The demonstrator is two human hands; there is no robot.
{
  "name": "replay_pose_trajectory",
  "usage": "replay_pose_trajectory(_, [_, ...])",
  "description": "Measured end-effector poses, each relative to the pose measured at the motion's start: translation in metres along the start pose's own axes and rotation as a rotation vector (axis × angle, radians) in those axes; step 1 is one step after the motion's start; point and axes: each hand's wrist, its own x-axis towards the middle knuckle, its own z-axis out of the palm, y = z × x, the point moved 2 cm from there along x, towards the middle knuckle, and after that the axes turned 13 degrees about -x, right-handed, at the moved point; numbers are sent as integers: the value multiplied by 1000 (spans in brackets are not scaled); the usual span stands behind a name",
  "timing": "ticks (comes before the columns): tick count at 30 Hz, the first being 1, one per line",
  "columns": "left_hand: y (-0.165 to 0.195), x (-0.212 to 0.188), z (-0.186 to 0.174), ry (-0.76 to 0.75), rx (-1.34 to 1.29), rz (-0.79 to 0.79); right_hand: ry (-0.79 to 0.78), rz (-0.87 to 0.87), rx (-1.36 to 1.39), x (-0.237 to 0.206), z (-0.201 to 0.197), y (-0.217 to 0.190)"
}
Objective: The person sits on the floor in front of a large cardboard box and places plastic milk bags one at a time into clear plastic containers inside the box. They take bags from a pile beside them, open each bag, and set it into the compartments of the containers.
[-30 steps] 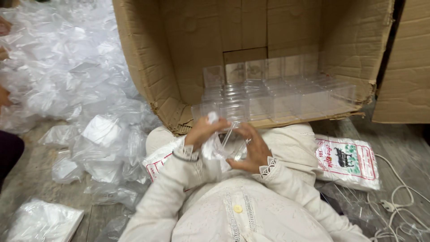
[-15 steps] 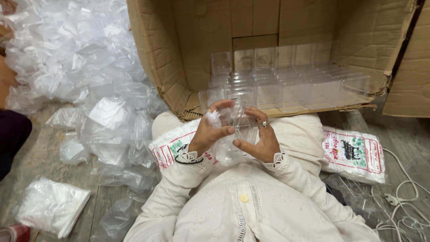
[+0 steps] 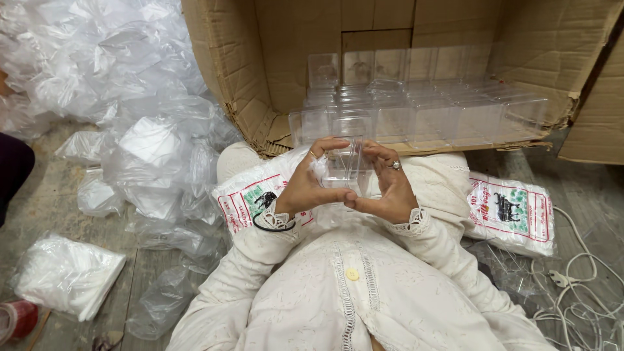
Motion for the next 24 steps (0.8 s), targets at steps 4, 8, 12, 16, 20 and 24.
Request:
replay_pose_trajectory(4, [-9,-2,4,24,-95,-18,58,-61,55,-2,16,8])
replay_pose_trajectory(8, [-22,-5,-5,117,-447,-320,33,66,28,-7,24,17])
replay_pose_trajectory(12, [-29,-10,-12,116,-398,-248,-93,243,-44,-15,20,20])
replay_pose_trajectory(16, [-39,-12,-11,129,-333,-296,-4,250,32,-19,22,22])
replay_pose_trajectory(20, [-40,-10,-6,159,-362,-303,-44,268,31,-19,24,28])
replay_pose_trajectory(24, [-35,-9,0,166,-282,-289,-7,188,132,-20,20,32])
